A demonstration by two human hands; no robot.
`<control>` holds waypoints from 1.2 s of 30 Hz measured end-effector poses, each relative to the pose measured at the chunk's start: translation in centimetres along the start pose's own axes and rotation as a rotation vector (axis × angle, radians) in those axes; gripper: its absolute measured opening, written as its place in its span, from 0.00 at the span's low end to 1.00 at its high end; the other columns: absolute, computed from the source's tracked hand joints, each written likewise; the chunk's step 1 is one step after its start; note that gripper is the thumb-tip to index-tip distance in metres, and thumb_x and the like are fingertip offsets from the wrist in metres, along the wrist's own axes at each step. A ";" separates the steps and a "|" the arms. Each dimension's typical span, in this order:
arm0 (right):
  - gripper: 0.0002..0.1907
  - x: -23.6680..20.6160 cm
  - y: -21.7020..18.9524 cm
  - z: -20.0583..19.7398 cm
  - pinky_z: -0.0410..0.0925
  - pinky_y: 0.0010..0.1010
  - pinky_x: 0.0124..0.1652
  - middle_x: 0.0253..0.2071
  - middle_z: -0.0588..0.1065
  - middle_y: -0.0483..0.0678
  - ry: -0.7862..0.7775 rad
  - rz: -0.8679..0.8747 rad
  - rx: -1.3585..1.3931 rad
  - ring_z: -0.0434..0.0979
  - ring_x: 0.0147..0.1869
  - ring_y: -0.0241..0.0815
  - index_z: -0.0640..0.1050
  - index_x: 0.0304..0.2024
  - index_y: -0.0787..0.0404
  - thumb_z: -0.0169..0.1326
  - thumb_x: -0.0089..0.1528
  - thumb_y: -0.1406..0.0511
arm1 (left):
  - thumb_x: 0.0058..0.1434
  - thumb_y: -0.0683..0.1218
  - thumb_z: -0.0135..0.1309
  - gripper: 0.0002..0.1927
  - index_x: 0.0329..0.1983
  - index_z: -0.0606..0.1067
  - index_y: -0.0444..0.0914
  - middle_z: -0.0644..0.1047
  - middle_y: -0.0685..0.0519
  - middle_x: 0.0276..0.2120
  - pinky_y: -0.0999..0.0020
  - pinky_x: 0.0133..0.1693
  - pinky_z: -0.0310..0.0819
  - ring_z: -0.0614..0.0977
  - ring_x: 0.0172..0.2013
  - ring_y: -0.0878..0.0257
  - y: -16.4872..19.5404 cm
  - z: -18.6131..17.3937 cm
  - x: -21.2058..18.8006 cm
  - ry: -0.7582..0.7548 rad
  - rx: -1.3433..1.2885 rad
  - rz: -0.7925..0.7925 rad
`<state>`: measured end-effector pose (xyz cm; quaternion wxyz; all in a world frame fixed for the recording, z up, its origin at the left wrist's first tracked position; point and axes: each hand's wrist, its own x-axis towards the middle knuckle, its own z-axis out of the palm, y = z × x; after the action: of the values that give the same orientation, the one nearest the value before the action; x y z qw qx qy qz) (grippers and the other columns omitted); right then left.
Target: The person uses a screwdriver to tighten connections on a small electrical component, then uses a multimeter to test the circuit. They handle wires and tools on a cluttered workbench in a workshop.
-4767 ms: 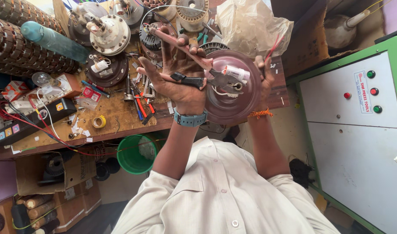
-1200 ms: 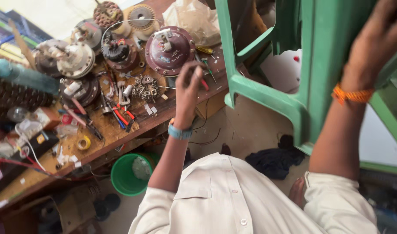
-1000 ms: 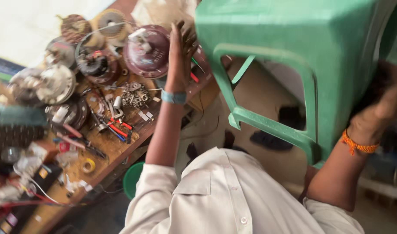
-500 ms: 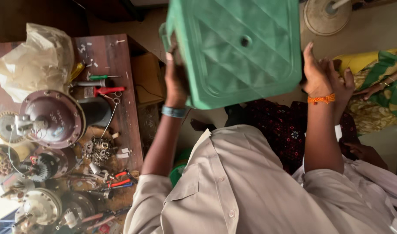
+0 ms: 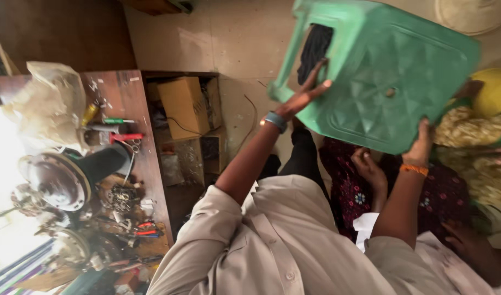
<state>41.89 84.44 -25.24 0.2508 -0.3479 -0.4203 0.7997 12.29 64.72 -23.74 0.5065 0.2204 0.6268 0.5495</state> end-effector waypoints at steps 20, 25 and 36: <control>0.32 20.5 10.6 1.9 0.63 0.48 0.57 0.61 0.62 0.53 0.885 0.088 0.017 0.64 0.61 0.53 0.61 0.65 0.58 0.59 0.67 0.53 | 0.80 0.55 0.41 0.29 0.80 0.51 0.48 0.65 0.37 0.69 0.49 0.60 0.65 0.68 0.64 0.47 -8.3 -9.3 -19.6 0.852 0.317 -0.329; 0.23 18.9 11.6 6.6 0.63 0.41 0.48 0.53 0.65 0.50 0.737 0.279 -0.157 0.64 0.52 0.48 0.65 0.60 0.58 0.58 0.70 0.56 | 0.72 0.61 0.39 0.31 0.76 0.57 0.49 0.76 0.44 0.56 0.55 0.56 0.72 0.76 0.58 0.54 -5.6 -8.4 -23.5 1.013 0.072 -0.453; 0.20 17.9 3.9 30.8 0.67 0.25 0.39 0.54 0.75 0.42 -0.334 -0.107 0.150 0.73 0.48 0.32 0.71 0.63 0.53 0.54 0.70 0.60 | 0.67 0.51 0.59 0.17 0.57 0.78 0.41 0.80 0.49 0.47 0.60 0.42 0.76 0.82 0.41 0.55 21.3 -6.7 -41.6 1.067 1.040 0.565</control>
<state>6.55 79.52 -22.24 0.2449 -0.1679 -0.4133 0.8608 16.67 33.32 11.22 -0.1883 0.2866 0.8812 0.3255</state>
